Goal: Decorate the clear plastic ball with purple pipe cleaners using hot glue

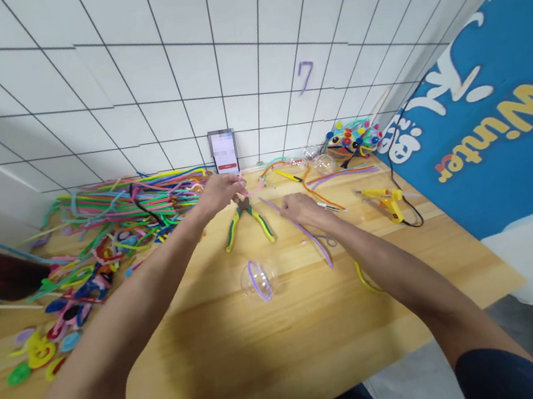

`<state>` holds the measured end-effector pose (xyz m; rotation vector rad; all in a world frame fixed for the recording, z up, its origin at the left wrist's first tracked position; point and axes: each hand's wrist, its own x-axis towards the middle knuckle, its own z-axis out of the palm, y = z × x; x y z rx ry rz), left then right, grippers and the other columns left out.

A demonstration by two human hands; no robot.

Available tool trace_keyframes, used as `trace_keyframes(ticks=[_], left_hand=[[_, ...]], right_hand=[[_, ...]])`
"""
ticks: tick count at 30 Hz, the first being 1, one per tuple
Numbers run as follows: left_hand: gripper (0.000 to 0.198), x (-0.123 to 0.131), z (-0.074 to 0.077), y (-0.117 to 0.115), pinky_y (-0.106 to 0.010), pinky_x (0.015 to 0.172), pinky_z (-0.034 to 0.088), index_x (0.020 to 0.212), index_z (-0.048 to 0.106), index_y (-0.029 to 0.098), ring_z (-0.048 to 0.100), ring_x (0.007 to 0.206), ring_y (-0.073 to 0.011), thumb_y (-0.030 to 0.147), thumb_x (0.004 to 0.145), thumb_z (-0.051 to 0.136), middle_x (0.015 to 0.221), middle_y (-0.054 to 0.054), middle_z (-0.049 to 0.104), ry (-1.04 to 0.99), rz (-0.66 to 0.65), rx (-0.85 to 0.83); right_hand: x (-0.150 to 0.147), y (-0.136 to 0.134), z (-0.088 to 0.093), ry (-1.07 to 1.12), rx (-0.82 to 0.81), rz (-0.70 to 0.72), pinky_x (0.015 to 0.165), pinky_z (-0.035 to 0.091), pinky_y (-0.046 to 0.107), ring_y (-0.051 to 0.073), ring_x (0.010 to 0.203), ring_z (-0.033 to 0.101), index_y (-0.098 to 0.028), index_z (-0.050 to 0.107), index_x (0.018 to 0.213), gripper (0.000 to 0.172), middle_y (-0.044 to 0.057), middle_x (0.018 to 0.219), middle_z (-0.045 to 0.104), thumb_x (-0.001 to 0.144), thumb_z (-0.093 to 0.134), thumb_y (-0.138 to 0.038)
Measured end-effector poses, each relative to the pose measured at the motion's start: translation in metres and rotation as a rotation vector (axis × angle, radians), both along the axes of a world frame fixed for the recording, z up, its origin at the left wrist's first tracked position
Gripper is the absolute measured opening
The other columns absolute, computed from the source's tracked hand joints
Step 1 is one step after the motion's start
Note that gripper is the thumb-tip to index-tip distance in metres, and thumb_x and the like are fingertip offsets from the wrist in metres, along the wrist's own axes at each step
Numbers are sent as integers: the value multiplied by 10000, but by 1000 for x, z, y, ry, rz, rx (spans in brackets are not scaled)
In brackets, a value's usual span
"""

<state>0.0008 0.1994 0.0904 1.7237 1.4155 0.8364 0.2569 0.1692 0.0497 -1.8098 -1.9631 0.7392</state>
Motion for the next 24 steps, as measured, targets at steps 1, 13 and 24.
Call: trace_keyframes(ticks=[1, 13, 24], left_hand=[[242, -9, 1, 2, -231, 530, 402, 791, 780, 177, 600, 521, -133, 412, 838, 754, 627, -23, 727, 24, 17, 3], [400, 16, 34, -42, -312, 905, 589, 1256, 840, 215, 810, 1082, -266, 490, 1016, 679, 1229, -69, 876, 361, -156, 237], [430, 45, 36, -74, -328, 732, 512, 966, 841, 191, 795, 910, -265, 370, 1119, 481, 982, -102, 859, 515, -139, 308]], right_hand=[[3, 1, 3, 33, -1, -18, 772, 523, 317, 278, 862, 757, -237, 577, 532, 294, 85, 653, 740, 737, 776, -169], [25, 7, 60, 818, 24, -199, 526, 512, 177, 109, 630, 720, -232, 564, 813, 228, -10, 763, 727, 805, 773, -323], [21, -3, 58, 1025, 62, -373, 497, 513, 171, 110, 573, 727, -248, 578, 937, 239, -69, 715, 710, 845, 799, -239]])
